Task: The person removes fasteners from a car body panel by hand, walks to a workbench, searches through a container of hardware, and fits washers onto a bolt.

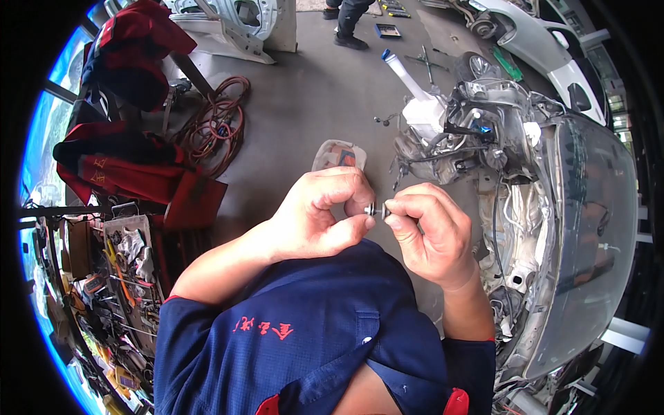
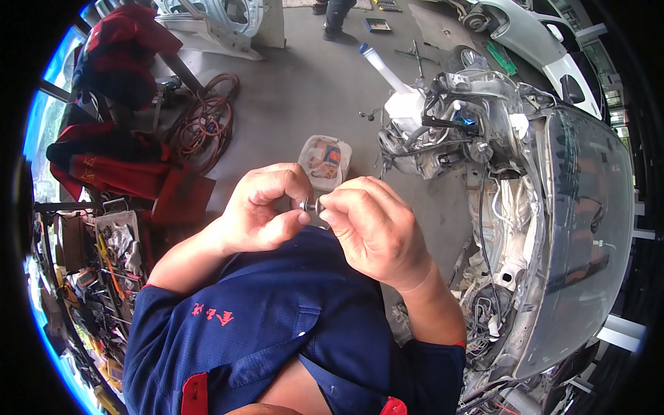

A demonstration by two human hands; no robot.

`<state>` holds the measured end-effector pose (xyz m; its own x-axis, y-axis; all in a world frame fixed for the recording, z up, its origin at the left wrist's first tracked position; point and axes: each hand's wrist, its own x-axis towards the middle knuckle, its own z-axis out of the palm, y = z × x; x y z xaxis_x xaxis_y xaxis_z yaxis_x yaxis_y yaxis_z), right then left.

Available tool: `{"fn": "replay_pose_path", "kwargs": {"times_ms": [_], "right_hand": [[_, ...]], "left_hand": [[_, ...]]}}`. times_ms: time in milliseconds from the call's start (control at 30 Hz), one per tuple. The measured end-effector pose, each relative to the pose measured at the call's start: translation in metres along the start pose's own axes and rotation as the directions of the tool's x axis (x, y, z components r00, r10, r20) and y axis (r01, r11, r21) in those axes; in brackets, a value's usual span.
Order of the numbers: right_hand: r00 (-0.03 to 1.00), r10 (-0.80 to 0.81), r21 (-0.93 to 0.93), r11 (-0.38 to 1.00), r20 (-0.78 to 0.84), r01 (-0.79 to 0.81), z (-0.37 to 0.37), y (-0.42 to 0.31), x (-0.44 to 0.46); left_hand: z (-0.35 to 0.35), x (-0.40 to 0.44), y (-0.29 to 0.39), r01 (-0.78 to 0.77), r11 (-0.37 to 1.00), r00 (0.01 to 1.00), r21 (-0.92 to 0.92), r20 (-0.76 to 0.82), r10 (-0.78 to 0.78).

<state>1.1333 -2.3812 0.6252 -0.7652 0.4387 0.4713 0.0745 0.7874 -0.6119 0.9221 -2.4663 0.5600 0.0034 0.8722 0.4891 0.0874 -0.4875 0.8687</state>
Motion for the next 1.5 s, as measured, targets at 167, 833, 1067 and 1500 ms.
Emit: {"fn": "replay_pose_path", "kwargs": {"times_ms": [167,833,1067,1500], "right_hand": [[1.000,-0.008,0.074,0.997,0.001,0.008,0.006,0.002,-0.008],[0.980,0.191,0.608,0.772,0.055,-0.185,0.040,0.009,-0.048],[0.974,0.179,0.746,0.628,0.137,-0.221,0.048,0.019,-0.056],[0.988,-0.103,-0.084,0.990,0.119,0.113,0.010,-0.034,-0.011]], "left_hand": [[0.004,-0.005,0.003,0.013,0.999,1.000,-0.032,0.002,-0.013],[0.009,-0.025,0.038,-0.052,0.975,0.999,0.218,0.020,0.048],[0.013,-0.028,0.049,-0.061,0.949,0.998,0.309,0.027,0.055],[-0.013,-0.035,0.032,-0.010,0.996,0.986,0.094,0.167,-0.006]]}}
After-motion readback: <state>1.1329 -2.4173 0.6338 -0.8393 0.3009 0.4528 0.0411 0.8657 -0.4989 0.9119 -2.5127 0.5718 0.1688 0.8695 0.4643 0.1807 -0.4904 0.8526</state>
